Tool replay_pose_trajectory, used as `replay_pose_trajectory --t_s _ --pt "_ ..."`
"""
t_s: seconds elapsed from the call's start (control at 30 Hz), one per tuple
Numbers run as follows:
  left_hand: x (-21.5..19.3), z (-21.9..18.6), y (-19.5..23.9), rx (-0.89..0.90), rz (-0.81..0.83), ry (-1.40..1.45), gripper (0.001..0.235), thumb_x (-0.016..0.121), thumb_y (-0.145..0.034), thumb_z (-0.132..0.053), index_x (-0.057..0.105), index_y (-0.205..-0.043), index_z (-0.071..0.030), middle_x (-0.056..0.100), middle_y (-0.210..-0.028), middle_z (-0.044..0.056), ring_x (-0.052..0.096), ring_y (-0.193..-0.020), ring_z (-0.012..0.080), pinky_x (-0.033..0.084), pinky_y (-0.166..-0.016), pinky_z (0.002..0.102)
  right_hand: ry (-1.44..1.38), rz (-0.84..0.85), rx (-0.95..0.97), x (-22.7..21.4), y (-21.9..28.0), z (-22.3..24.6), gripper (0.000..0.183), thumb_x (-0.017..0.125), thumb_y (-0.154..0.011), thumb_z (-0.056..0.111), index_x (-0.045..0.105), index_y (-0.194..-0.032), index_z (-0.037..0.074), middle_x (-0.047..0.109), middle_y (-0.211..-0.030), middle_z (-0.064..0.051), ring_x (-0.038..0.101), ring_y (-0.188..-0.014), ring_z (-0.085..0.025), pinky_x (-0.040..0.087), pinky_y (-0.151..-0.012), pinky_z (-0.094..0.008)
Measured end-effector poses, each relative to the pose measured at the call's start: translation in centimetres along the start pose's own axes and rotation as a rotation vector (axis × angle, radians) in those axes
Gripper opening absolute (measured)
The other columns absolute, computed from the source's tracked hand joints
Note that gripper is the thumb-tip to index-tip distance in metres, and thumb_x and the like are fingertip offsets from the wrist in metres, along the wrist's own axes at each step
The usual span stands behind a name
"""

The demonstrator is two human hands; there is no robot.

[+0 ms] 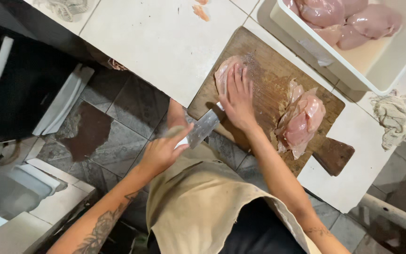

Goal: The person slices several pieces of raw chicken breast using a knife on a wooden cutting board, moving the sliced pieces to the side and picking up new pieces from a container.

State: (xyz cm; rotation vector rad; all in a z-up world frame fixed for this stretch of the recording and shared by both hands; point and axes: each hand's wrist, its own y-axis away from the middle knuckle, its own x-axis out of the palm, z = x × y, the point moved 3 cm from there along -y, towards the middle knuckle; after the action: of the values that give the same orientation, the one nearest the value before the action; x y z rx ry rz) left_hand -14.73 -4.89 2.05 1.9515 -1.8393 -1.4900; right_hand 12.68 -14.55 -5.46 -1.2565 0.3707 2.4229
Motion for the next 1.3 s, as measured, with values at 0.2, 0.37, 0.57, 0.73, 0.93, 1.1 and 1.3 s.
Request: replay_pose_trajectory --t_s 0.2,0.37,0.57,0.73,0.93,1.1,1.3 --pt "-3.1 2.9 5.8 0.001 -0.024 0.163 0.063 0.056 -0.101 -0.041 0.050 -0.163 -0.043 0.077 -0.133 0.022 0.069 -0.117 0.0571 0.056 -0.102 0.067 0.076 -0.224 -0.204 -5.9 -4.5 -4.7 0.040 0.070 -0.097 0.013 0.078 -0.131 0.031 0.069 -0.140 0.010 0.067 -0.128 -0.022 0.053 -0.110 -0.041" --pt "-2.9 4.1 4.8 -0.051 -0.232 0.162 0.055 0.056 -0.103 -0.046 0.055 -0.157 -0.036 0.079 -0.120 0.016 0.070 -0.107 0.0524 0.053 -0.088 0.060 0.282 -0.092 -0.440 -5.6 -7.4 -1.8 0.029 0.063 -0.091 0.004 0.071 -0.115 0.018 0.069 -0.116 -0.003 0.065 -0.106 -0.028 0.050 -0.094 -0.044" --pt "-1.0 0.8 0.0 0.048 -0.465 0.359 0.053 0.058 -0.104 -0.040 0.055 -0.152 -0.020 0.075 -0.133 0.012 0.068 -0.123 0.0386 0.052 -0.092 0.048 0.543 0.163 -0.343 -7.0 -8.0 -0.4 0.023 0.062 -0.083 -0.002 0.072 -0.097 0.014 0.065 -0.097 -0.006 0.054 -0.099 -0.033 0.043 -0.095 -0.048" --pt "1.6 -0.7 -4.7 0.046 -0.525 0.417 0.054 0.053 -0.101 -0.048 0.048 -0.146 -0.021 0.074 -0.139 0.014 0.067 -0.131 0.0453 0.049 -0.090 0.057 0.459 0.095 -0.338 -11.2 -4.8 -3.0 0.019 0.059 -0.088 0.000 0.062 -0.087 0.019 0.063 -0.086 0.004 0.053 -0.089 -0.019 0.048 -0.092 -0.036" --pt "1.7 -4.4 -8.4 0.162 -0.549 0.194 0.040 0.051 -0.110 -0.038 0.049 -0.146 -0.023 0.082 -0.099 0.018 0.066 -0.094 0.0522 0.037 -0.091 0.050 0.339 0.016 -0.389 -13.2 -3.5 -4.5 0.021 0.068 -0.086 -0.008 0.062 -0.088 0.012 0.065 -0.093 -0.003 0.056 -0.091 -0.022 0.050 -0.077 -0.036" --pt "4.0 -4.0 -9.9 0.125 -0.395 0.237 0.059 0.049 -0.111 -0.047 0.041 -0.167 -0.030 0.078 -0.104 0.025 0.067 -0.098 0.0588 0.046 -0.075 0.062 0.014 -0.285 -0.175 -9.3 -5.4 -1.9 0.028 0.064 -0.101 -0.004 0.060 -0.125 0.011 0.065 -0.126 -0.007 0.061 -0.119 -0.025 0.049 -0.105 -0.044" --pt "2.3 -4.7 -6.2 0.013 -0.367 0.260 0.066 0.055 -0.111 -0.038 0.037 -0.173 -0.027 0.076 -0.113 0.037 0.073 -0.103 0.0595 0.053 -0.088 0.066 -0.079 -0.235 0.014 -2.7 3.9 3.4 0.079 0.038 -0.117 0.055 0.022 -0.174 0.003 0.020 -0.179 -0.032 0.016 -0.165 -0.051 0.016 -0.132 -0.070"
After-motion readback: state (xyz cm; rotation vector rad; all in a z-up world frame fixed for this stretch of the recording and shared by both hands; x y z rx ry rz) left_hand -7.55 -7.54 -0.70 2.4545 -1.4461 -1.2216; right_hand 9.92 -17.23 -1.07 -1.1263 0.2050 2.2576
